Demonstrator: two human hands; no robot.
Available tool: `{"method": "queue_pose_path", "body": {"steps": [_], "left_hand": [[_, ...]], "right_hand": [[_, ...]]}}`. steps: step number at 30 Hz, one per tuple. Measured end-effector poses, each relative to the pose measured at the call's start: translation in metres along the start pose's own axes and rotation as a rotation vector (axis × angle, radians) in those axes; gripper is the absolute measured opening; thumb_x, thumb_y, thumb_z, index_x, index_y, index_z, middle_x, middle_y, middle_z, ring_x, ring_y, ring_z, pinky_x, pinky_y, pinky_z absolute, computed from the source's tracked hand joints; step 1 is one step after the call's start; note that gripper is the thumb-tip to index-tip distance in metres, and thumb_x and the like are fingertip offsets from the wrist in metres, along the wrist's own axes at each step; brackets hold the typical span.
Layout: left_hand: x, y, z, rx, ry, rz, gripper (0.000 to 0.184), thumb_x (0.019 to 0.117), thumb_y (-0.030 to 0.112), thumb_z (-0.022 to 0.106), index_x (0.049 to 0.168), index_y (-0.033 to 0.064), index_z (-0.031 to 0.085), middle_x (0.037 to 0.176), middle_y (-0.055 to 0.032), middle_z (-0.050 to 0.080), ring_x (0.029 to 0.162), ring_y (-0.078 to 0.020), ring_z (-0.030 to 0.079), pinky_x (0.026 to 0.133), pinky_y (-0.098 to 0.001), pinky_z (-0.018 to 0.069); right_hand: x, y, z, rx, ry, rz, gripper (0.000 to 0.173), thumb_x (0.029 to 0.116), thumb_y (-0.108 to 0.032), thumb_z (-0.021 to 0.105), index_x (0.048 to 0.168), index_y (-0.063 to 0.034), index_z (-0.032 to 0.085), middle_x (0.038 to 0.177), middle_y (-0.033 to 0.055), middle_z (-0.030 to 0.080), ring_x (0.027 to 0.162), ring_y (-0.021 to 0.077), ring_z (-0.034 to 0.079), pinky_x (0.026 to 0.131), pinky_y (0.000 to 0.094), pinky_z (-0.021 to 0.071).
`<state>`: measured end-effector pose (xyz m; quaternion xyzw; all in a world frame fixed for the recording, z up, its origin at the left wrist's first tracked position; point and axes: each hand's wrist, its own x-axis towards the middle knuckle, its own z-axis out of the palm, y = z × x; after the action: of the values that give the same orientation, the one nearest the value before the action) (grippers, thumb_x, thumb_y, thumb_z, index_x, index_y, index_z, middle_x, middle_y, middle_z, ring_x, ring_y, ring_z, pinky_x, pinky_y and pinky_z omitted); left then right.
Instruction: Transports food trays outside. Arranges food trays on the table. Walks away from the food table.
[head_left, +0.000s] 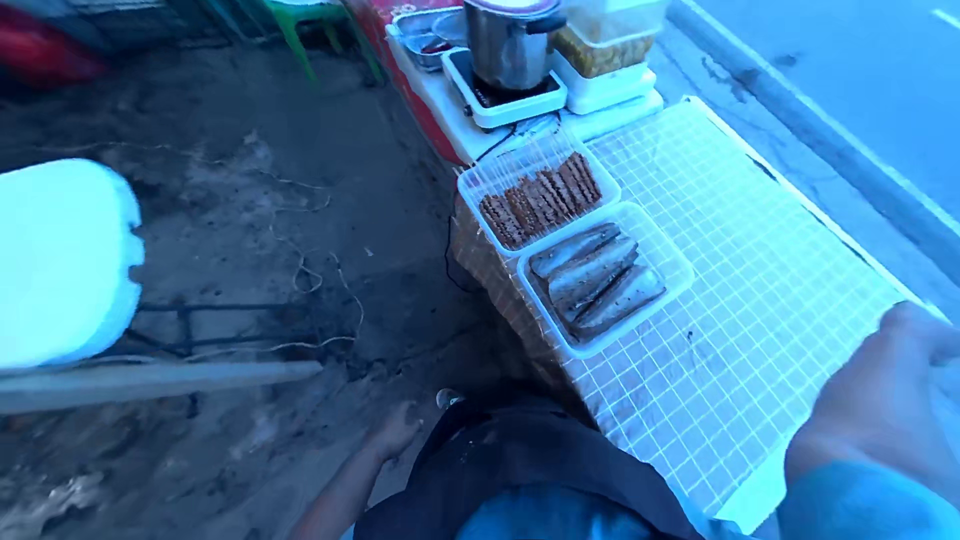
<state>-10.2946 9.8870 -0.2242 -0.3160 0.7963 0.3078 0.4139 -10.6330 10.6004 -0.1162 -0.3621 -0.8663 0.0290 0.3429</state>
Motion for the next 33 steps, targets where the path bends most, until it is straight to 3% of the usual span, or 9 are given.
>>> {"method": "queue_pose_path", "body": {"steps": [1,3,6,9,13,16,20,28,33], "left_hand": [[-0.007,-0.003,0.008,0.028,-0.028,0.004,0.052,0.1027,0.027,0.061,0.149,0.0072,0.049,0.151,-0.0234,0.049,0.137,-0.0407,0.050,0.113,-0.0588,0.0407],[-0.018,-0.017,0.018,0.042,-0.043,-0.011,0.052,0.1012,0.028,0.062,0.148,0.0072,0.051,0.152,-0.0241,0.048,0.138,-0.0409,0.049,0.113,-0.0591,0.0402],[-0.029,-0.054,0.024,-0.053,-0.008,-0.083,0.054,0.1010,0.031,0.063,0.148,0.0060,0.051,0.149,-0.0251,0.050,0.138,-0.0417,0.050,0.113,-0.0599,0.0397],[-0.051,-0.096,0.031,-0.202,0.049,-0.146,0.057,0.1024,0.038,0.061,0.147,0.0036,0.051,0.144,-0.0260,0.055,0.136,-0.0423,0.052,0.113,-0.0617,0.0390],[-0.091,-0.148,0.063,-0.427,0.152,-0.143,0.053,0.1038,0.033,0.058,0.144,-0.0004,0.052,0.138,-0.0288,0.058,0.131,-0.0455,0.055,0.109,-0.0655,0.0407],[-0.124,-0.185,0.110,-0.586,0.198,-0.169,0.050,0.1019,0.026,0.058,0.144,-0.0010,0.052,0.134,-0.0296,0.060,0.126,-0.0466,0.058,0.105,-0.0673,0.0430],[-0.172,-0.255,0.196,-0.705,0.154,-0.257,0.050,0.1024,0.024,0.060,0.143,-0.0040,0.052,0.137,-0.0324,0.057,0.131,-0.0490,0.053,0.108,-0.0673,0.0389],[-0.276,-0.403,0.328,-0.949,0.040,-0.705,0.044,0.0981,0.027,0.064,0.121,-0.0102,0.065,0.132,-0.0307,0.062,0.128,-0.0459,0.056,0.105,-0.0672,0.0423],[-0.270,-0.452,0.314,-1.074,0.084,-0.612,0.049,0.1010,0.030,0.060,0.134,-0.0059,0.058,0.135,-0.0305,0.060,0.130,-0.0459,0.056,0.107,-0.0662,0.0417]], "right_hand": [[-0.014,-0.056,-0.023,0.198,-0.342,0.257,0.104,0.0973,-0.036,0.063,0.159,0.0083,-0.008,0.167,0.0206,0.021,0.148,0.0229,0.037,0.119,0.0336,0.0350],[-0.057,-0.146,-0.029,0.504,-0.524,0.329,0.100,0.0913,-0.018,0.070,0.163,0.0013,0.004,0.167,0.0257,0.018,0.154,0.0335,0.027,0.123,0.0433,0.0320],[-0.163,-0.273,-0.055,0.774,-0.895,-0.156,0.073,0.0999,-0.013,0.061,0.161,-0.0016,0.023,0.160,0.0267,0.036,0.140,0.0405,0.047,0.113,0.0566,0.0419],[-0.310,-0.367,-0.115,0.903,-1.338,-0.817,0.047,0.1044,-0.014,0.053,0.150,-0.0038,0.047,0.146,0.0178,0.056,0.122,0.0294,0.064,0.101,0.0483,0.0532],[-0.506,-0.352,-0.270,1.005,-2.155,-1.481,0.043,0.1010,-0.014,0.060,0.142,-0.0005,0.057,0.142,0.0144,0.061,0.122,0.0192,0.064,0.105,0.0354,0.0530],[-0.577,-0.293,-0.360,0.328,-2.713,-2.145,0.049,0.1060,-0.030,0.049,0.147,-0.0032,0.053,0.151,0.0137,0.054,0.140,0.0209,0.051,0.118,0.0415,0.0397],[-0.650,-0.270,-0.449,-0.569,-2.573,-2.689,0.053,0.1104,-0.039,0.036,0.150,-0.0070,0.051,0.149,0.0158,0.054,0.137,0.0219,0.052,0.116,0.0453,0.0384],[-0.784,-0.221,-0.578,-1.047,-2.447,-3.023,0.053,0.1104,-0.035,0.037,0.155,-0.0074,0.045,0.157,0.0141,0.046,0.143,0.0220,0.045,0.120,0.0448,0.0332],[-0.854,-0.244,-0.589,-1.116,-2.669,-3.009,0.064,0.1019,-0.038,0.047,0.155,-0.0035,0.043,0.162,0.0125,0.041,0.149,0.0220,0.039,0.124,0.0436,0.0293]]}}
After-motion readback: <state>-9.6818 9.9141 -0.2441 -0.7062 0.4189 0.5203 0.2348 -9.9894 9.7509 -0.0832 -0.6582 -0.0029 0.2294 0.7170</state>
